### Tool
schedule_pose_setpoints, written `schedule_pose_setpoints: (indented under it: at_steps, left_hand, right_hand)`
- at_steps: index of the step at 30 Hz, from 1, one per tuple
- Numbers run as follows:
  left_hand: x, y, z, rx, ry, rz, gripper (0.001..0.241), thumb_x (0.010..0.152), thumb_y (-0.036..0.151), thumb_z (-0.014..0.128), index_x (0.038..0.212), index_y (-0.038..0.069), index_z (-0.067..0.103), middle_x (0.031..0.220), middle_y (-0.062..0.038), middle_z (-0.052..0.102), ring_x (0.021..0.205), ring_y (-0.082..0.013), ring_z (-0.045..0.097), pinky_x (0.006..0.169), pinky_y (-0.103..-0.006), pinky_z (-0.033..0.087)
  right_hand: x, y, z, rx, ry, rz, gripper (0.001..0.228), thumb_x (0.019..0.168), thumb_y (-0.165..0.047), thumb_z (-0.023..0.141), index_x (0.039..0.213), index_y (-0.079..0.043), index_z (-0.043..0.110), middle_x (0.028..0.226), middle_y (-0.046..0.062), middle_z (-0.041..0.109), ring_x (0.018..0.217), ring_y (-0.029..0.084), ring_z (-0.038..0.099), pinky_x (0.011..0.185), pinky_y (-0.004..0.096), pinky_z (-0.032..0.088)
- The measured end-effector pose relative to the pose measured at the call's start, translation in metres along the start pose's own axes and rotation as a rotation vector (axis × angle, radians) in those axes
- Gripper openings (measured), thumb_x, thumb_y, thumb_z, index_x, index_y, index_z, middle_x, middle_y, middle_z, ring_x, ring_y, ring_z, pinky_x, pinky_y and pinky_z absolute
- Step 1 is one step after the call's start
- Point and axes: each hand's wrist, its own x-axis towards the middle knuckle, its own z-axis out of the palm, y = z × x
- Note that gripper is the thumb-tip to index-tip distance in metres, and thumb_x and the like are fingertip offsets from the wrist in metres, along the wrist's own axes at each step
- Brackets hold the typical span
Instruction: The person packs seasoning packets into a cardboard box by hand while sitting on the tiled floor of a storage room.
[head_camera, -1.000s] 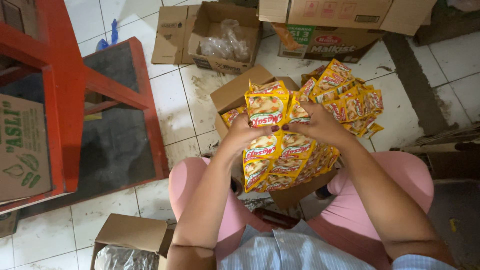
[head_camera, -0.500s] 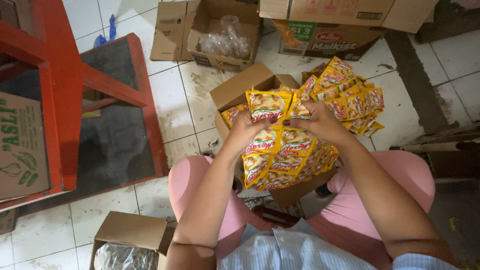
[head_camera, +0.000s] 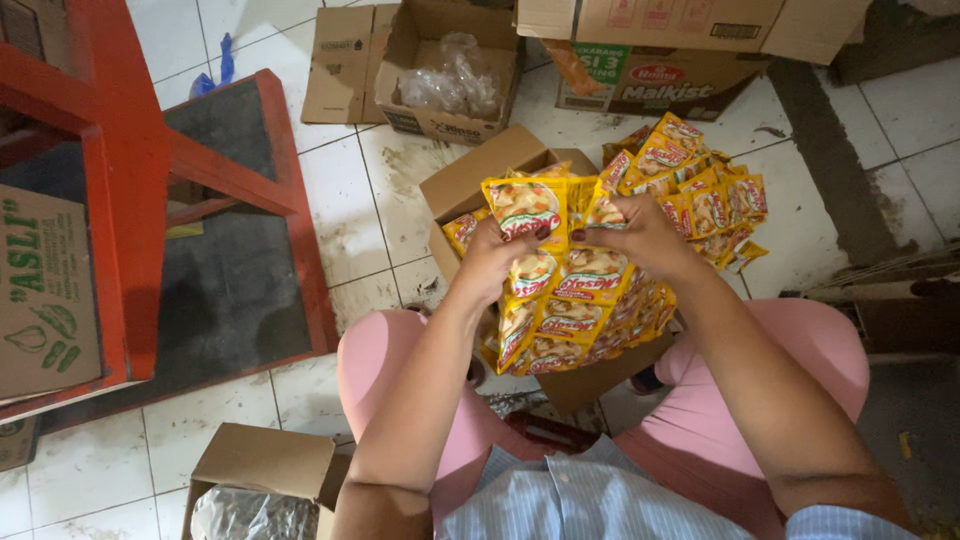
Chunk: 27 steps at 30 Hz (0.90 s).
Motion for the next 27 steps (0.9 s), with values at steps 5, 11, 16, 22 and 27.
schedule_pose_setpoints:
  at_steps: [5,11,16,22,27]
  left_hand:
    - [-0.001,0.018,0.011,0.049,-0.001,0.005,0.033,0.089,-0.003,0.071,0.121,-0.008,0.068,0.113,-0.012,0.076,0.101,-0.0183,0.073,0.090,-0.0325,0.059]
    - [-0.016,0.050,0.024,0.360,0.044,0.011,0.051,0.079,0.008,0.082,0.124,0.002,0.059,0.113,-0.007,0.072,0.104,-0.0150,0.069,0.093,-0.0310,0.053]
    - [-0.010,0.021,0.021,0.472,0.111,0.162,0.026,0.098,0.015,0.067,0.121,0.003,0.069,0.108,-0.008,0.078,0.097,-0.0149,0.072,0.090,-0.0326,0.056]
    - [-0.007,0.022,0.018,0.534,0.191,0.154,0.022,0.098,0.017,0.068,0.114,0.003,0.070,0.100,-0.007,0.078,0.090,-0.0134,0.070,0.083,-0.0320,0.054]
    - [-0.010,0.024,0.017,0.527,0.180,0.187,0.021,0.100,0.021,0.068,0.109,0.002,0.072,0.097,-0.007,0.077,0.087,-0.0129,0.068,0.081,-0.0319,0.053]
  right_hand:
    - [0.002,-0.003,-0.002,-0.136,0.039,0.039,0.030,0.088,-0.010,0.079,0.117,-0.002,0.075,0.096,0.005,0.076,0.077,0.009,0.062,0.067,0.029,0.050]
    - [0.003,-0.014,-0.002,-0.242,0.130,-0.088,0.033,0.089,-0.013,0.077,0.118,-0.001,0.070,0.099,0.004,0.077,0.085,0.007,0.067,0.076,0.028,0.056]
    - [0.003,-0.013,-0.005,-0.425,0.208,-0.087,0.032,0.090,-0.017,0.081,0.112,0.003,0.069,0.094,0.008,0.073,0.085,0.010,0.062,0.075,0.030,0.053]
    - [-0.004,-0.031,-0.003,-0.564,0.281,-0.355,0.061,0.091,-0.018,0.078,0.141,0.002,0.051,0.130,0.017,0.065,0.119,0.022,0.063,0.097,0.037,0.051]
    - [-0.013,-0.037,0.012,-0.854,0.412,-0.559,0.072,0.086,-0.024,0.087,0.142,-0.001,0.047,0.144,0.020,0.051,0.136,0.037,0.048,0.114,0.048,0.040]
